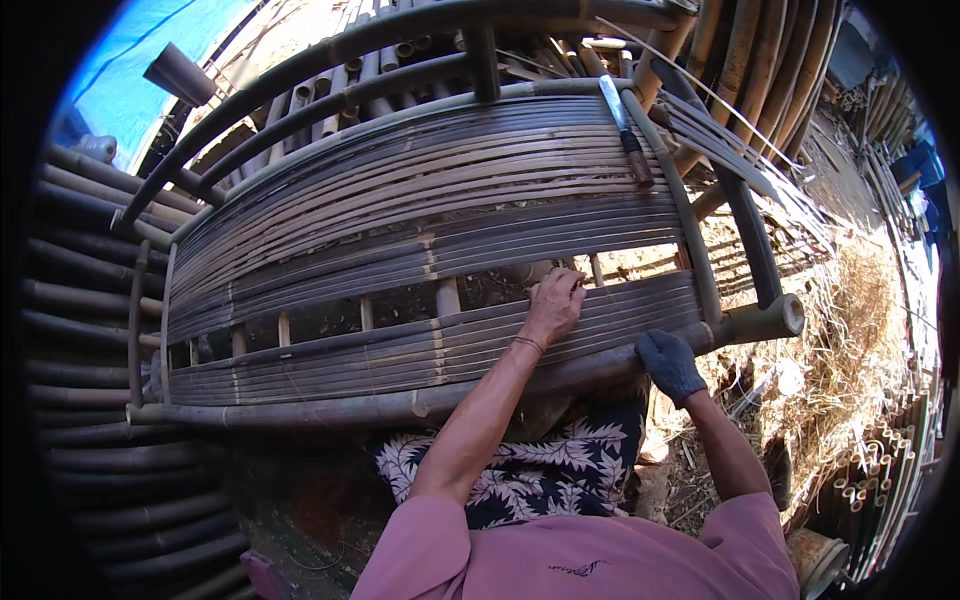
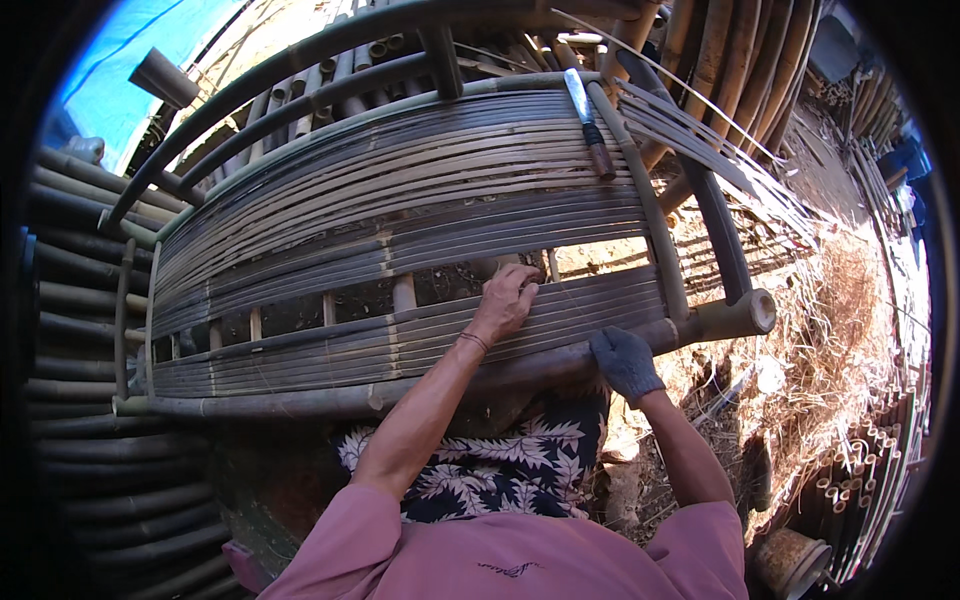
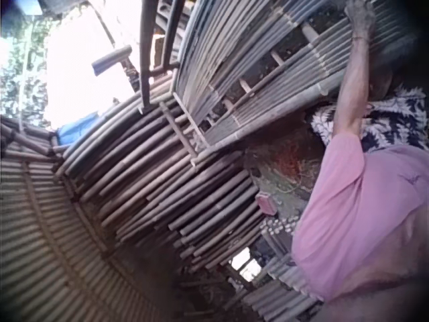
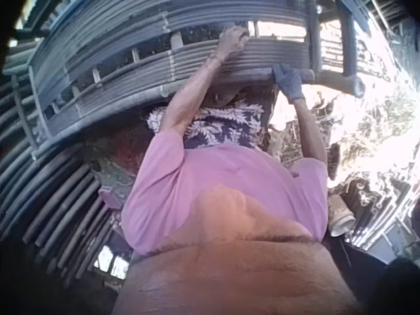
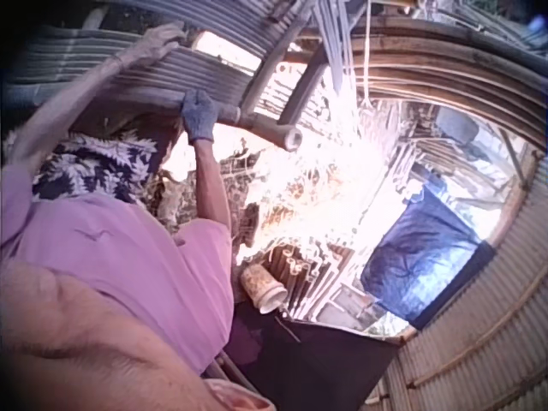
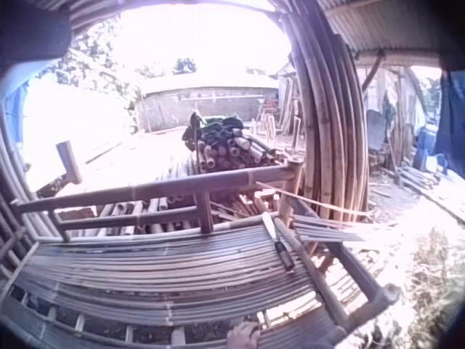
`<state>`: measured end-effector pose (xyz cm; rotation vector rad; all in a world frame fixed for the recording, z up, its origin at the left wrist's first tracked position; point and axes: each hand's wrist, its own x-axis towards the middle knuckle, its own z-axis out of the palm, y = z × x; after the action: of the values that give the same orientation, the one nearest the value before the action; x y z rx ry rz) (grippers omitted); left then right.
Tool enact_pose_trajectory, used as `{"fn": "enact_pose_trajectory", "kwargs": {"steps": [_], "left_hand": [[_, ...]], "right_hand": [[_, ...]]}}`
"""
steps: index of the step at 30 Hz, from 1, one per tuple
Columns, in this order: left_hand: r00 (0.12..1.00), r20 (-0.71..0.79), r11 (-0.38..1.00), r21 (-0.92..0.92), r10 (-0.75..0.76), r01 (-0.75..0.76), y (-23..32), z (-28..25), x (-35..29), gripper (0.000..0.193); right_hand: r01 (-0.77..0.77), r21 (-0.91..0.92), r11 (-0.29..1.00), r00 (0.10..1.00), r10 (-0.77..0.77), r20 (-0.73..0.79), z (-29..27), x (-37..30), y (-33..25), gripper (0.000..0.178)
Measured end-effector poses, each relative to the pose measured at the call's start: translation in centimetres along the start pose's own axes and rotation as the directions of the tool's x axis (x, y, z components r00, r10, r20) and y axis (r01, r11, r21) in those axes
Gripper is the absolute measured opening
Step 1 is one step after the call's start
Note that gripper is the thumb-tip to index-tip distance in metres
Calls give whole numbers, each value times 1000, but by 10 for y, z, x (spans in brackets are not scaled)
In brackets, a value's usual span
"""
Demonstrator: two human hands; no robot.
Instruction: The person weaves thin bamboo strips into a large circular bamboo frame using both hands. They thread the strips through the existing structure and pull them tight to secure the weave.
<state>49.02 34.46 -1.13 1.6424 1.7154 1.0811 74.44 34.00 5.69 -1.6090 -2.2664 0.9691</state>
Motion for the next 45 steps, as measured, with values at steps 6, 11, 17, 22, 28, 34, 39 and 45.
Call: {"fn": "enact_pose_trajectory", "kwargs": {"steps": [6,11,17,22,28,34,39,45], "left_hand": [[946,170,905,285,277,-316,-6,-163,-94,43],[930,366,670,681,37,-295,-50,-280,-166,28],[885,400,693,568,239,-444,-84,-274,-187,8],[864,328,898,87,383,-431,25,-243,-189,10],[847,-443,903,-162,294,-399,52,-334,-197,9],[968,-165,888,-450,-187,95,-49,-370,-159,14],[965,-131,912,317,-228,259,-149,-339,-159,25],[824,196,793,458,-531,402,-203,-325,-114,28]], "right_hand": [[-256,703,664,880,460,-114,-10,-62,46,24],[-624,119,773,671,607,-425,-48,-123,153,48],[-611,-280,740,724,380,-576,9,-118,-19,78],[414,-15,910,850,-392,-353,62,-84,-169,59],[424,795,435,660,-749,57,165,-44,-329,39],[237,706,667,971,-187,-149,160,13,-317,18],[136,-486,863,911,-302,-281,211,95,-285,25],[246,-553,796,968,-176,177,290,133,-332,26]]}}
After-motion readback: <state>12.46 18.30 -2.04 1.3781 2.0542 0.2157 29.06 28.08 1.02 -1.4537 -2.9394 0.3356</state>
